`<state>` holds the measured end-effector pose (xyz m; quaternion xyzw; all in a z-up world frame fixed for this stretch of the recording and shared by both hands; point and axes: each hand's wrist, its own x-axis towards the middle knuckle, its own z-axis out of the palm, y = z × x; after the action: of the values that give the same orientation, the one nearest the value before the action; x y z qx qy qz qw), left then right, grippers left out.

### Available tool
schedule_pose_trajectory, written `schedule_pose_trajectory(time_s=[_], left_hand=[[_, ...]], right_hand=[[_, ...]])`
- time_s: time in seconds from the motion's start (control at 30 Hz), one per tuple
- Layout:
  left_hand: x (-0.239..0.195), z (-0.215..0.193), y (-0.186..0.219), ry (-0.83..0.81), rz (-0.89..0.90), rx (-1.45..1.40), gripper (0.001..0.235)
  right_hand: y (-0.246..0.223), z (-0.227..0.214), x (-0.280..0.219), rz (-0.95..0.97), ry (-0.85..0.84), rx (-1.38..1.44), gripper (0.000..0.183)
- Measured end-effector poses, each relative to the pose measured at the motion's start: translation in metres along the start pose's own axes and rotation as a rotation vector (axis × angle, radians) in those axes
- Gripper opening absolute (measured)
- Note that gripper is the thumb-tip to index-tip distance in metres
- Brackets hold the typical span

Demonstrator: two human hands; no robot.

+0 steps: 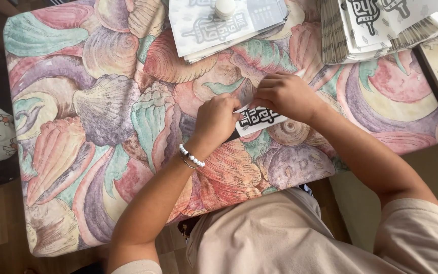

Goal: Folding printed paper sheets and organizing them into a stack

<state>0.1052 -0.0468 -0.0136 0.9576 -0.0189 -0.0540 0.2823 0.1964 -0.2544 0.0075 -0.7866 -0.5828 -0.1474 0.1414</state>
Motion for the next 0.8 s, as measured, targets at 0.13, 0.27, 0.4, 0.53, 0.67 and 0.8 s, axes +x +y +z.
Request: schedule_pose_trajectory(time_s=[0.13,0.27,0.4,0.53,0.67,0.8], left_hand=[[-0.007,-0.027,0.005,-0.018,0.043,-0.002,0.010],[-0.009,-0.050,0.024,-0.013,0.103,-0.058,0.008],[0.000,-0.046,0.028,0.062,0.129,-0.069,0.007],[0.002,-0.052,0.043,0.058,0.243,-0.075,0.007],[0.011,-0.056,0.065,0.168,0.448,-0.044,0.007],[0.006,-0.085,0.059,0.388,0.498,0.015,0.043]], right_hand=[[0.004,-0.040,-0.023,0.157,-0.133,0.161,0.021],[0.037,-0.070,-0.063,0.291,-0.201,0.210,0.017],[0.050,-0.082,-0.100,0.382,-0.085,-0.070,0.012],[0.000,-0.087,-0.078,0.269,0.169,-0.342,0.032],[-0.048,-0.084,-0.041,0.184,0.020,-0.325,0.014],[0.035,-0.093,-0.093,0.249,0.075,-0.218,0.004]])
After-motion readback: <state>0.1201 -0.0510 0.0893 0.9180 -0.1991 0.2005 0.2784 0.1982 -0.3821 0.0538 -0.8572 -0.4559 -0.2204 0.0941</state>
